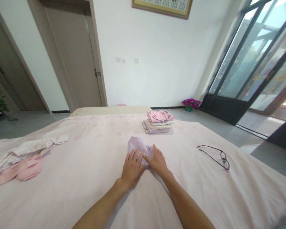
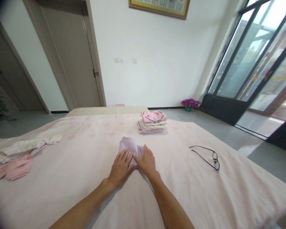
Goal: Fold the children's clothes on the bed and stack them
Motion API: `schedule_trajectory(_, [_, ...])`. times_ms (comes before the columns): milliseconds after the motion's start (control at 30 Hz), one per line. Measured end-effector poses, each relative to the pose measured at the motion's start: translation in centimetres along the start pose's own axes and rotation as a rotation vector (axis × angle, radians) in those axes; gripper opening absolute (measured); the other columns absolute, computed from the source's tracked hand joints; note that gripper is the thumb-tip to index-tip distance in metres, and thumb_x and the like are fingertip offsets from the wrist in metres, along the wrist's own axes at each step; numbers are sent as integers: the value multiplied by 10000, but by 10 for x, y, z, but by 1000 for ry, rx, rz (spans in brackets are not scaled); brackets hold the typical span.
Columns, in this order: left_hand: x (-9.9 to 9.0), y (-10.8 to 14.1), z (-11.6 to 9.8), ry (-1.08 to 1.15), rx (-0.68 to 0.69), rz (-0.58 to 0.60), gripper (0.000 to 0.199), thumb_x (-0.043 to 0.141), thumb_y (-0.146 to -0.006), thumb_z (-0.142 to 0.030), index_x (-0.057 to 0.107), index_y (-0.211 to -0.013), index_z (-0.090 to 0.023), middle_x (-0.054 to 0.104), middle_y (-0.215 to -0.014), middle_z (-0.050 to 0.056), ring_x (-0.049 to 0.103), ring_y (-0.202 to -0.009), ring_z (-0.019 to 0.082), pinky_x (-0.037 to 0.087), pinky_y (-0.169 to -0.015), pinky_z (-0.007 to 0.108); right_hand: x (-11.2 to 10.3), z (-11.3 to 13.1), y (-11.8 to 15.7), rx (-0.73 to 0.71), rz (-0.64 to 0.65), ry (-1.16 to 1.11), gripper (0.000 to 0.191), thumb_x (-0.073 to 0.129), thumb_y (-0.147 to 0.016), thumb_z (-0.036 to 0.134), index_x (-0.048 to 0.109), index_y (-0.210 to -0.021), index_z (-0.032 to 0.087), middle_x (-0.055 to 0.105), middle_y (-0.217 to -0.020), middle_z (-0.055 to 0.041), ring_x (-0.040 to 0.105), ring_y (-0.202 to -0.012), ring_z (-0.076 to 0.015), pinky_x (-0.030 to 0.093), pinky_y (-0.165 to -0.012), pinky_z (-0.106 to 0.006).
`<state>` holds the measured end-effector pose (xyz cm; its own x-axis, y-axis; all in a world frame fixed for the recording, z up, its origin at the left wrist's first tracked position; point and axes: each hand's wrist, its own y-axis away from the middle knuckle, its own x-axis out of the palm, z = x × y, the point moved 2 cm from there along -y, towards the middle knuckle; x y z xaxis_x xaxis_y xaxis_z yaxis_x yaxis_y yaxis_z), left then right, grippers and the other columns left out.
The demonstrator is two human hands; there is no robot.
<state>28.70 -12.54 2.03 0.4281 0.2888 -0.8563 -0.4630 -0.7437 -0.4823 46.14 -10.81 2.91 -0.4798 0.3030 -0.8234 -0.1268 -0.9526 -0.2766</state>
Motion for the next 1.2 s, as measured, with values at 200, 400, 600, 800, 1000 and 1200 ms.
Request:
schedule_trajectory(200, [-5,9,26,160,-136,-51,479,353,-1001,-374,481,-1422,-181,408,-1530,143,343,-1432,272,286,-1171,512,-5,0,2,-2,3,25,798,582,-835,552,375,-1464,105,523,-1391,-239,441,-1336,-390,340,-1077,-533])
schedule_trajectory(400, [-3,12,39,235,-326,1,525,332,-997,-388,462,-1444,-146,424,-1507,178,385,-1406,269,317,-1153,459,-4,8,3,-59,-85,-168,718,597,-811,397,355,-1449,173,533,-1319,-149,536,-1232,-275,444,-1035,-418])
schedule_trajectory(600, [-6,12,35,237,-329,1,522,339,-988,-363,464,-1443,-139,428,-1503,179,404,-1393,269,320,-1151,443,-4,13,6,-44,-102,-289,807,627,-774,369,288,-1478,163,482,-1328,-140,516,-1253,-244,435,-1051,-377])
schedule_trajectory(800, [-8,13,34,249,-331,11,510,359,-976,-329,469,-1438,-145,431,-1502,170,415,-1384,276,327,-1147,455,-5,16,4,67,9,-291,947,662,-724,390,215,-1522,148,424,-1464,-164,427,-1361,-285,377,-1098,-412])
schedule_trajectory(1000, [-9,15,37,427,-358,-98,489,381,-974,-367,486,-1403,-155,488,-1459,145,433,-1368,244,320,-1157,437,-5,14,-2,186,103,-346,938,654,-684,325,258,-1512,132,543,-1377,-170,569,-1220,-305,426,-1031,-423])
schedule_trajectory(1200, [-8,15,52,721,-590,-275,434,429,-951,-369,537,-1325,-177,585,-1358,125,537,-1269,222,394,-1103,409,1,1,-7,192,41,-437,871,659,-654,313,365,-1456,146,508,-1424,-158,506,-1293,-287,386,-1081,-407])
